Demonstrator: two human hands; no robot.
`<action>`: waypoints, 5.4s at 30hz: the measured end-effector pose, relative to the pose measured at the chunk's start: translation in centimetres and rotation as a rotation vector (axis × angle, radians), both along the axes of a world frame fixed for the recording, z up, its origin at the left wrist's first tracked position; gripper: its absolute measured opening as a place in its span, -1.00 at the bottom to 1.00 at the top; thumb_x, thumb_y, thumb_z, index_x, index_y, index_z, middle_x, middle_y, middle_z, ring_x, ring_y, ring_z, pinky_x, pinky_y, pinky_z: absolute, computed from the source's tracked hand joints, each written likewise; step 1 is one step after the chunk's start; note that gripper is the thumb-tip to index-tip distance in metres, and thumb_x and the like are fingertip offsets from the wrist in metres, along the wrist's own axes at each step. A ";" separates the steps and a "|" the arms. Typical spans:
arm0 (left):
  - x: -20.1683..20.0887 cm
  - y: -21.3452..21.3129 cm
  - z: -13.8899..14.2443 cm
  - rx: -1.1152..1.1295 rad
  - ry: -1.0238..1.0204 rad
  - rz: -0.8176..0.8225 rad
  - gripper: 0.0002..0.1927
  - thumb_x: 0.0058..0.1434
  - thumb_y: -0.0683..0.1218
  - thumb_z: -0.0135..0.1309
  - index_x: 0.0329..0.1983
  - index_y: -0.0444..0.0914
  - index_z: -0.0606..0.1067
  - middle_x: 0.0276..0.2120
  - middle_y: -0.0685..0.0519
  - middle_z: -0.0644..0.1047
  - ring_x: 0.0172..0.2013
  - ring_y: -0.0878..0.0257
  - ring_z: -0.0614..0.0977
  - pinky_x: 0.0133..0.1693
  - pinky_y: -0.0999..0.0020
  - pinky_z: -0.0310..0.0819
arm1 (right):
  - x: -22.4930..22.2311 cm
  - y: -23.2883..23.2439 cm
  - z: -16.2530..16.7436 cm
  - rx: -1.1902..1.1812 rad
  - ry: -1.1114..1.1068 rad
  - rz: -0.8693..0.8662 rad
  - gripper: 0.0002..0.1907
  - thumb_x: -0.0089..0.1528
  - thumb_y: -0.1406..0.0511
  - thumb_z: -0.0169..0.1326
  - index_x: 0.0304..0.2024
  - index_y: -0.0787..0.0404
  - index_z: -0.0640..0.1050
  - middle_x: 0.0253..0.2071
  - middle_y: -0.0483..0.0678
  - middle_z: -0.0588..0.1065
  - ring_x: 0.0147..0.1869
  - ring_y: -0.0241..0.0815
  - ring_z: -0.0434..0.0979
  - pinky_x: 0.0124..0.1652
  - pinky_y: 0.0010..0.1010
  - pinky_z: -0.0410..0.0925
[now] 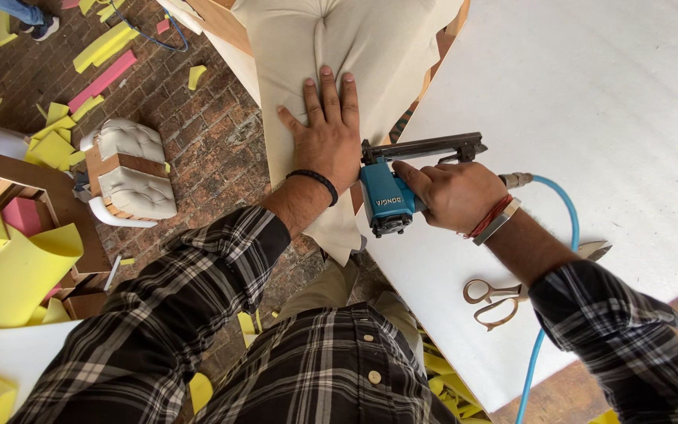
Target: The person stretches a tufted beige fabric over a wooden chair frame with foam padding and staples it in place using a pneumatic nail gun. They pull and tuck the fabric around the frame edges, reposition the frame, and trim excess fabric with shears.
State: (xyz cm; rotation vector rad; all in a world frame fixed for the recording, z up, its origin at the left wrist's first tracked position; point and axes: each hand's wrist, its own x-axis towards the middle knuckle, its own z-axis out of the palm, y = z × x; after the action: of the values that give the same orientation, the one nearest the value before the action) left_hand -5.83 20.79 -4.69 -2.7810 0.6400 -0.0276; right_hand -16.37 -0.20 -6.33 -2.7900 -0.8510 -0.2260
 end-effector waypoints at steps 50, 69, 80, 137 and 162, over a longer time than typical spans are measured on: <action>10.0 -6.2 0.9 -0.172 -0.063 -0.350 -0.17 0.34 0.15 -0.12 0.51 -0.42 -0.01 0.52 -0.22 -0.03 0.51 -0.06 -0.03 0.45 -0.03 -0.20 | 19.3 7.2 -9.0 2.024 0.114 -0.972 -0.55 0.43 0.14 -0.05 -0.27 0.42 0.61 -0.40 -0.01 0.60 -0.38 -0.30 0.46 -0.36 -0.41 0.41; 8.4 -7.8 1.4 -0.095 -0.032 -0.205 -0.08 0.26 0.11 -0.01 0.56 -0.29 -0.10 0.56 -0.05 -0.15 0.52 -0.01 -0.13 0.37 -0.37 -0.22 | -0.2 -3.9 -14.7 0.454 0.479 -1.215 -0.19 0.00 0.31 0.35 0.25 0.26 0.30 -0.01 0.23 0.55 0.01 0.26 0.58 -0.06 0.01 0.45; 8.8 -7.9 0.9 -0.077 -0.038 -0.176 -0.10 0.24 0.03 -0.04 0.56 -0.29 -0.12 0.55 -0.06 -0.16 0.51 -0.05 -0.14 0.36 -0.38 -0.26 | 8.5 -2.4 -4.1 2.019 0.628 -0.803 -0.85 0.12 0.39 0.20 -0.30 0.39 0.62 -0.60 -0.05 0.44 -0.63 -0.22 0.41 -0.59 -0.38 0.36; 8.7 -8.2 2.4 -0.137 0.109 -0.157 0.23 -0.03 0.12 0.30 0.54 -0.30 -0.17 0.54 -0.11 -0.18 0.52 -0.06 -0.18 0.39 -0.36 -0.33 | 8.7 1.3 -10.6 2.952 1.413 0.141 -0.44 0.34 0.08 0.13 0.04 0.52 0.44 -0.60 -0.28 0.37 -0.57 -0.53 0.42 -0.46 -0.75 0.42; 10.5 -4.8 0.4 -0.663 0.293 -0.297 -0.11 0.04 0.00 -0.15 0.56 -0.06 0.12 0.59 0.06 0.02 0.58 0.07 -0.13 0.44 -0.14 -0.58 | 9.1 -5.5 -4.5 1.673 1.629 -0.381 -0.63 0.19 0.11 0.21 -0.22 0.31 0.53 -0.67 -0.27 0.31 -0.65 -0.41 0.30 -0.60 -0.54 0.26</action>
State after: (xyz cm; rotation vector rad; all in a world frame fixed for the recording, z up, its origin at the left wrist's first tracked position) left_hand 4.66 15.94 -4.27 -3.3127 1.3222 0.1335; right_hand -7.29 -5.74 -10.87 -0.8056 0.3195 0.7836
